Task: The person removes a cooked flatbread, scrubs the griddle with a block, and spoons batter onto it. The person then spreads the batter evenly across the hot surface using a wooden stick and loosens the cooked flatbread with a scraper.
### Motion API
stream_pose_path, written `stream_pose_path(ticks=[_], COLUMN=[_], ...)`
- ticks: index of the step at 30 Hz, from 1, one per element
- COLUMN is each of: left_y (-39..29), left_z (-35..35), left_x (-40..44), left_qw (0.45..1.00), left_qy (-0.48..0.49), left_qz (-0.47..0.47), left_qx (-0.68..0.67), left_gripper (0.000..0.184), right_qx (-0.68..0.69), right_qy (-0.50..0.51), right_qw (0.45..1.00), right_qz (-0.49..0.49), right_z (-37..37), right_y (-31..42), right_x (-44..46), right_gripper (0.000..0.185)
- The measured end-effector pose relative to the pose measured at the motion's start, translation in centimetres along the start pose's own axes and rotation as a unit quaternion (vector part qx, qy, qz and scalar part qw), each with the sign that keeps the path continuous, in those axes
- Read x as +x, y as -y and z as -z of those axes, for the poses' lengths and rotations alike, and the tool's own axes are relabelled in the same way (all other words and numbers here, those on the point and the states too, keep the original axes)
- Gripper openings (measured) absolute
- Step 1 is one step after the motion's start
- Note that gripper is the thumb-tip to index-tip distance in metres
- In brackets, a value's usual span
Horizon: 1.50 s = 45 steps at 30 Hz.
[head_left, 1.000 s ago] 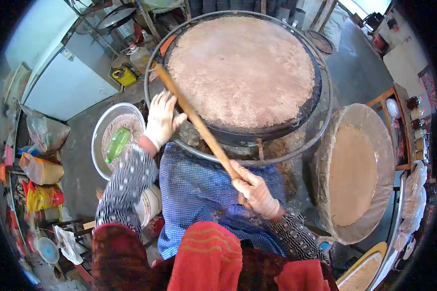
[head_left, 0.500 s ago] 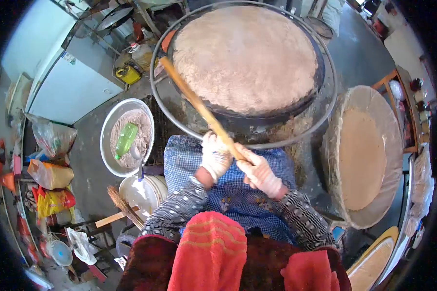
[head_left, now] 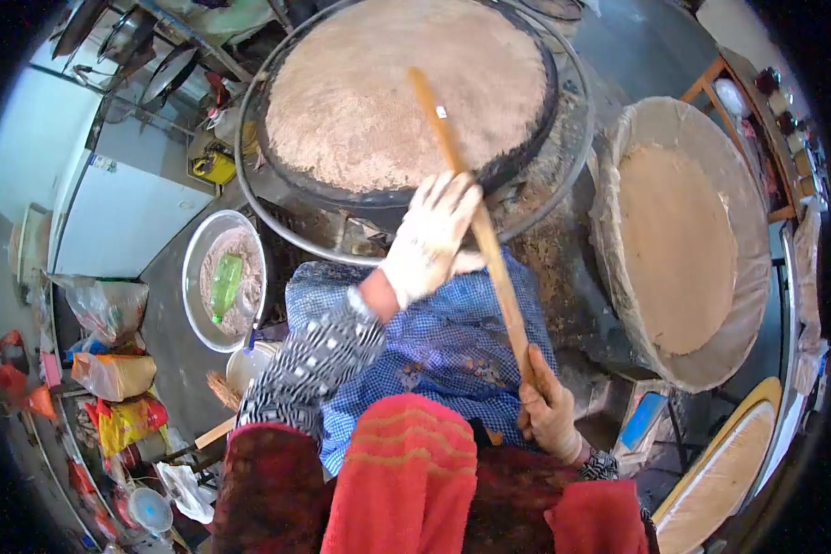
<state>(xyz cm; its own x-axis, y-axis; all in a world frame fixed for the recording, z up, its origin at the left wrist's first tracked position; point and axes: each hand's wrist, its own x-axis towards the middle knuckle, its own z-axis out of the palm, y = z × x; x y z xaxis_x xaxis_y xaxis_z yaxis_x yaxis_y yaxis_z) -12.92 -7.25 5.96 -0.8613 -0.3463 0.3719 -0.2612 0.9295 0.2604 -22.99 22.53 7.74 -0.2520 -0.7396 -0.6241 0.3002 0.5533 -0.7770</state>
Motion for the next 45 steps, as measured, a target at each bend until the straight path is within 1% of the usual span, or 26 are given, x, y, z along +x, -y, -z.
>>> stream_pose_path(ticks=[1, 4, 9, 11, 13, 14, 15, 16, 18, 19, 21, 22, 23, 24, 25, 26, 27, 28, 29, 31, 37, 40, 41, 43, 44, 45], left_y=[0.7, 2.8, 8.0, 9.9, 10.7, 10.8, 10.7, 10.6, 7.2, 5.1, 4.6, 4.6, 4.9, 5.7, 7.0, 8.0, 9.1, 10.1, 11.1, 13.9, 19.0, 21.0, 21.4, 21.2, 21.4, 20.5], left_z=[-1.9, -3.8, -0.6, 1.7, 3.9, 4.3, 4.3, 4.1, 5.0, 5.3, 3.1, 1.0, -0.8, -3.7, -5.9, -5.5, -5.1, -4.7, -4.7, -4.3, -1.1, 1.2, 2.3, 4.7, 5.0, 5.5], left_x=[1.1, 0.6, -3.2, -6.4, -9.6, -11.2, -12.4, -12.5, -6.4, -2.1, 5.0, 8.3, 11.4, 13.3, 14.3, 15.3, 16.3, 16.5, 15.6, 13.3, 6.8, 1.5, -0.4, -4.7, -7.4, -9.4], left_qw=[0.999, 0.997, 0.987, 0.979, 0.973, 0.97, 0.968, 0.974, 0.987, 0.991, 0.998, 0.996, 0.992, 0.992, 0.987, 0.988, 0.981, 0.97, 0.969, 0.985, 0.986, 0.982, 0.979, 0.978, 0.975, 0.969], left_qy=[0.031, 0.047, 0.019, 0.061, 0.068, 0.056, 0.044, 0.029, 0.022, 0.035, 0.018, 0.006, -0.007, 0.051, 0.11, 0.102, 0.158, 0.22, 0.224, 0.073, 0.054, 0.05, 0.05, 0.041, 0.014, 0.015], left_qz=[-0.02, -0.009, 0.012, 0.083, 0.134, 0.128, 0.123, 0.103, 0.063, 0.057, -0.039, -0.08, -0.122, -0.11, -0.096, -0.091, -0.071, -0.054, -0.054, -0.046, 0.021, 0.053, 0.064, 0.1, 0.114, 0.138], left_qx=[0.004, 0.054, 0.16, 0.176, 0.178, 0.197, 0.216, 0.198, 0.148, 0.116, 0.054, 0.027, 0.003, 0.039, 0.073, 0.069, 0.081, 0.094, 0.089, 0.152, 0.154, 0.174, 0.187, 0.181, 0.19, 0.206], left_gripper=[0.087, 0.089, 0.073, 0.074, 0.08, 0.082, 0.085, 0.087, 0.086, 0.085, 0.088, 0.086, 0.083, 0.077, 0.072, 0.072, 0.066, 0.061, 0.061, 0.048, 0.056, 0.063, 0.067, 0.072, 0.08, 0.08], right_qx=[0.004, 0.195, 0.176, 0.131, 0.099, 0.022, -0.033, -0.039, -0.037, -0.046, -0.022, -0.033, 0.046, 0.125, 0.116, 0.204, 0.294, 0.313, 0.316, 0.312, 0.263, 0.104, 0.103, 0.0, 0.016, -0.033], right_qy=[-0.002, 0.13, 0.228, 0.31, 0.284, 0.257, 0.215, 0.186, 0.124, 0.124, -0.015, -0.016, -0.036, -0.056, -0.058, 0.009, 0.076, 0.104, 0.102, 0.17, 0.183, 0.208, 0.214, 0.226, 0.24, 0.209], right_qw=[1.0, 0.971, 0.957, 0.941, 0.954, 0.966, 0.969, 0.968, 0.954, 0.952, 0.983, 0.983, 0.99, 0.988, 0.989, 0.978, 0.952, 0.944, 0.943, 0.935, 0.947, 0.972, 0.971, 0.967, 0.97, 0.977], right_qz=[-0.005, -0.044, -0.034, 0.024, -0.004, 0.027, 0.122, 0.162, 0.272, 0.275, 0.182, 0.182, 0.13, 0.076, 0.076, 0.05, 0.024, 0.025, 0.02, 0.011, -0.03, 0.034, 0.034, 0.121, 0.042, 0.019], right_z=[0.0, 0.3, -1.5, -3.1, -5.5, -6.1, -6.6, -6.3, -4.7, -3.7, -1.9, -1.2, -0.8, -0.5, -0.2, 0.4, 0.9, 0.7, 0.4, -0.4, -4.4, -6.9, -8.0, -10.4, -11.3, -12.2], right_y=[0.0, -0.5, 1.1, 0.7, 1.9, 2.2, 0.7, 0.4, -0.7, -1.0, -0.1, 1.4, 3.6, 5.1, 5.4, 5.2, 5.4, 6.0, 6.4, 7.4, 9.1, 8.6, 7.9, 6.7, 7.7, 7.3], right_x=[0.3, 3.1, 7.9, 10.6, 11.4, 11.4, 11.6, 10.6, 9.3, 8.7, 7.1, 6.7, 6.9, 7.4, 8.6, 10.2, 11.5, 12.1, 12.7, 14.0, 16.1, 16.7, 17.2, 17.8, 16.9, 16.8], right_gripper=[0.056, 0.058, 0.057, 0.057, 0.056, 0.055, 0.053, 0.053, 0.053, 0.053, 0.052, 0.052, 0.052, 0.052, 0.052, 0.053, 0.054, 0.055, 0.055, 0.054, 0.052, 0.052, 0.052, 0.054, 0.055, 0.053])
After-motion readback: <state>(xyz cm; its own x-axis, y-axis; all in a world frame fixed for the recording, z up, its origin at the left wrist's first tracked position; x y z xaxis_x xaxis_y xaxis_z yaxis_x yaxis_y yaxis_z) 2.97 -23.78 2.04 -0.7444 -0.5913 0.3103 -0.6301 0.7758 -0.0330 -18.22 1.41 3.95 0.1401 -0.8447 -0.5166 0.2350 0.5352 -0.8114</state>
